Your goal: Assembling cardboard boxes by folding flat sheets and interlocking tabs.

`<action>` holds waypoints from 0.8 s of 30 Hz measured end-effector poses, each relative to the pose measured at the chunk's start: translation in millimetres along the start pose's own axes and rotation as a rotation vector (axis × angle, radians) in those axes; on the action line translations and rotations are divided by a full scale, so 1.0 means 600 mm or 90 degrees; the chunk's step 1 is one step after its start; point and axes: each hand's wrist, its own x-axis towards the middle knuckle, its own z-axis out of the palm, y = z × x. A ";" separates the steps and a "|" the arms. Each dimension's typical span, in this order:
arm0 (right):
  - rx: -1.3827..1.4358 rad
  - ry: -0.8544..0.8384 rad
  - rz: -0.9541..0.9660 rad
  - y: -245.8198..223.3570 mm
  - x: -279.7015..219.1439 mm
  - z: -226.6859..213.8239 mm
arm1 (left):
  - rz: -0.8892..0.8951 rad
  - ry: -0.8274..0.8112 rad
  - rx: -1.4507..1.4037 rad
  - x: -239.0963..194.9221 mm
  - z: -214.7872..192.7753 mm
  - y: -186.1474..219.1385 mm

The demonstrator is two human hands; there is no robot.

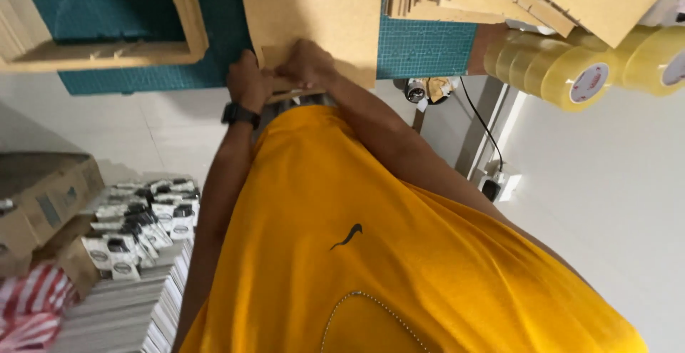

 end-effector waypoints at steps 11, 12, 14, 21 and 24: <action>-0.012 0.027 -0.106 0.053 0.116 0.041 | -0.028 -0.022 -0.169 -0.069 0.032 -0.042; -0.013 0.034 -0.110 0.052 0.110 0.032 | -0.069 -0.036 -0.182 -0.079 0.048 -0.046; -0.007 0.029 -0.117 0.059 0.116 0.042 | -0.144 0.013 -0.291 -0.088 0.096 -0.054; 0.028 -0.011 -0.204 0.077 0.087 0.028 | -0.344 0.092 -0.871 -0.118 0.166 0.027; 0.006 0.019 -0.266 0.113 0.127 0.061 | -0.340 0.031 -0.901 -0.147 0.143 0.099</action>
